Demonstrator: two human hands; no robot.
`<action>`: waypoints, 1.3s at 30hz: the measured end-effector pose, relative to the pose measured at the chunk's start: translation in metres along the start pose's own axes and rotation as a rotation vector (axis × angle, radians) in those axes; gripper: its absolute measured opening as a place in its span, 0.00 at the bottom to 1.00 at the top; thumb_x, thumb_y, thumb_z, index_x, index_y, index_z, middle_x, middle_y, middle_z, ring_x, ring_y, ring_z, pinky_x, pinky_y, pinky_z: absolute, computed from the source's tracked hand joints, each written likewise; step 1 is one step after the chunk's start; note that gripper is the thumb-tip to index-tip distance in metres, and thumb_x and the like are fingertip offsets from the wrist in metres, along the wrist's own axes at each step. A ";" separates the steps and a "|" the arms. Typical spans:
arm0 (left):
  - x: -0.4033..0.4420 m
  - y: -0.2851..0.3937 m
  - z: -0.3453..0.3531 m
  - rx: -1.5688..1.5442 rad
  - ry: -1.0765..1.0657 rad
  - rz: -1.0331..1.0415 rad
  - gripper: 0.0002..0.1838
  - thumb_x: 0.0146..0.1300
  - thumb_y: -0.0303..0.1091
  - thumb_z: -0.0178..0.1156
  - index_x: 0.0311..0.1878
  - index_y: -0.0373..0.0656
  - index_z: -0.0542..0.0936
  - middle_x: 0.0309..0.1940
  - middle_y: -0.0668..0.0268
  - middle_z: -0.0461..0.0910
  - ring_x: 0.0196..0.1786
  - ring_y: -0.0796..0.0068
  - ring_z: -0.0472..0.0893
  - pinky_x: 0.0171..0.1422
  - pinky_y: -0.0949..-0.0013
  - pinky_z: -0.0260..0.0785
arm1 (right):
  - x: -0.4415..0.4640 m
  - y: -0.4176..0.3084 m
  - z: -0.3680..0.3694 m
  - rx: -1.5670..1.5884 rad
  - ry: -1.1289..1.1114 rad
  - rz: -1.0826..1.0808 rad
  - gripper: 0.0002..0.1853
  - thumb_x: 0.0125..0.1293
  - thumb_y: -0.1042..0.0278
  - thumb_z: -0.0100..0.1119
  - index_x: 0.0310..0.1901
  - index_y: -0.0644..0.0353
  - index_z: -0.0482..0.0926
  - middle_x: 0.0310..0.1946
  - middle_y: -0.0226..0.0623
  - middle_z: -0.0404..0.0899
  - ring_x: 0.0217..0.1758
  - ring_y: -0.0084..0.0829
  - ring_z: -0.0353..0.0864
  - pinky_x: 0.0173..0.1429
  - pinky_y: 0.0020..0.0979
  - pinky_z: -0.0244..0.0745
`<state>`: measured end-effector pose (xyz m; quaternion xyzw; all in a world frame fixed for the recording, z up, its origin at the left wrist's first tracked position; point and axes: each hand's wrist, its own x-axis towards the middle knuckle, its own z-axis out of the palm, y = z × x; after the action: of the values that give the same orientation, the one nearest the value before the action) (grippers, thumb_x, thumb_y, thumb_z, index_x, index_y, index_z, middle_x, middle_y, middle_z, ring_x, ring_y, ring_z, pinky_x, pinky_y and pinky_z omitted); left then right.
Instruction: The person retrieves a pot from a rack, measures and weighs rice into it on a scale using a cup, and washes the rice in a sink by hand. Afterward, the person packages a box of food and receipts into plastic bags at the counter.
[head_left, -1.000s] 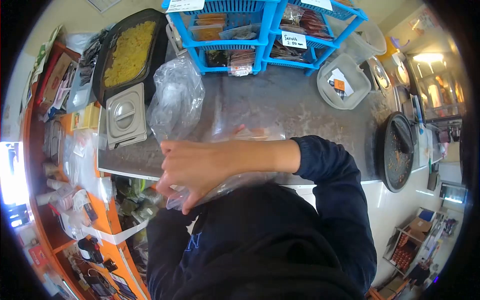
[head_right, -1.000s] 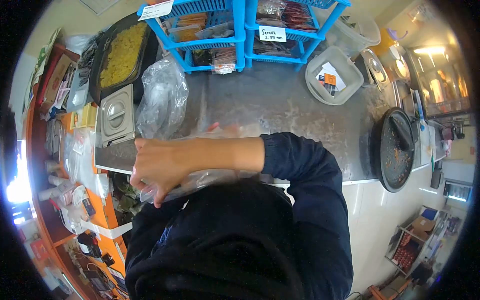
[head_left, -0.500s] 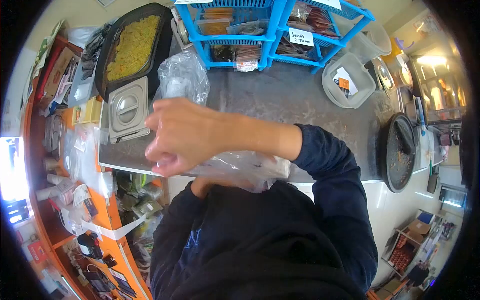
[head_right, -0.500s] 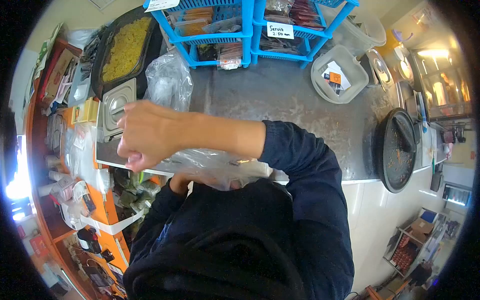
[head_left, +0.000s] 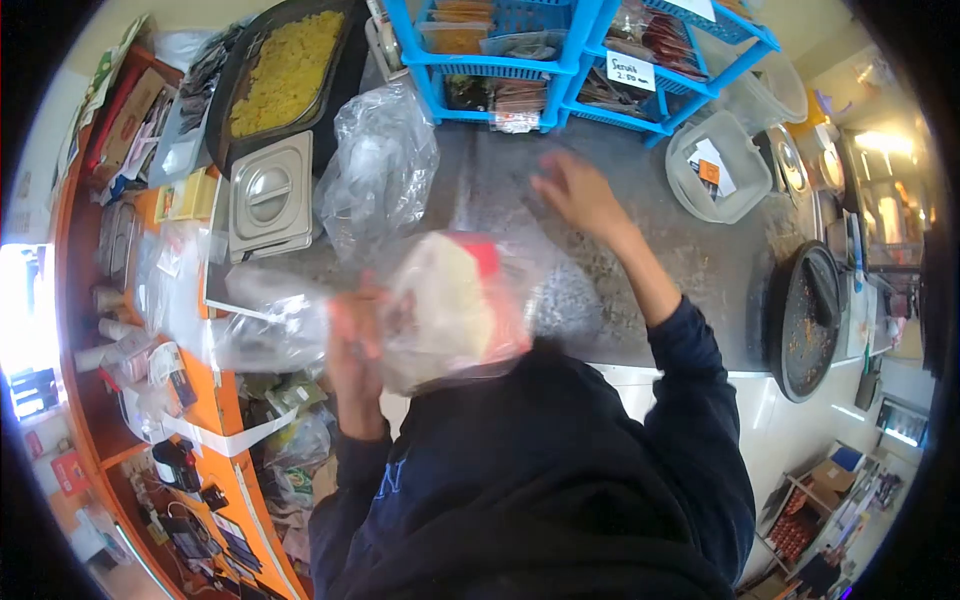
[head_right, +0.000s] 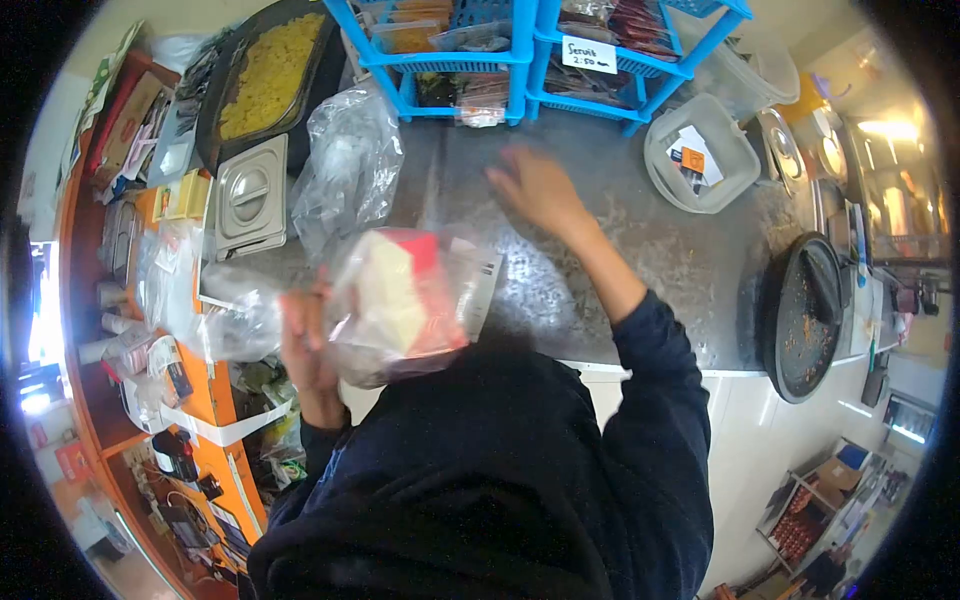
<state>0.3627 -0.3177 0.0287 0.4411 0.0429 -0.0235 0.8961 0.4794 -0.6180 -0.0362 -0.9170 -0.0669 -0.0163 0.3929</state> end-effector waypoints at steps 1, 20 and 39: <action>0.001 0.007 -0.007 -0.015 -0.005 0.067 0.20 0.70 0.45 0.36 0.25 0.45 0.65 0.19 0.64 0.66 0.44 0.71 0.70 0.70 0.62 0.47 | -0.024 0.014 0.012 -0.055 -0.090 0.093 0.24 0.56 0.51 0.58 0.46 0.62 0.72 0.38 0.48 0.75 0.40 0.44 0.76 0.42 0.39 0.70; -0.064 0.041 -0.035 0.706 0.575 0.463 0.23 0.69 0.47 0.40 0.18 0.48 0.58 0.13 0.73 0.54 0.23 0.80 0.58 0.31 0.79 0.51 | -0.053 -0.046 0.089 0.407 -0.327 0.058 0.10 0.49 0.69 0.65 0.31 0.62 0.76 0.25 0.39 0.78 0.24 0.32 0.77 0.32 0.30 0.70; -0.163 0.175 -0.257 0.519 0.945 0.451 0.13 0.68 0.39 0.43 0.28 0.44 0.61 0.21 0.70 0.60 0.24 0.82 0.59 0.31 0.78 0.58 | 0.130 -0.344 0.442 -0.192 -0.201 -0.748 0.08 0.51 0.72 0.56 0.35 0.57 0.76 0.35 0.39 0.71 0.39 0.42 0.71 0.41 0.38 0.68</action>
<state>0.1997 -0.0065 0.0264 0.6071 0.3358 0.3572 0.6254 0.5515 -0.0492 -0.0835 -0.8589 -0.4325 -0.0748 0.2640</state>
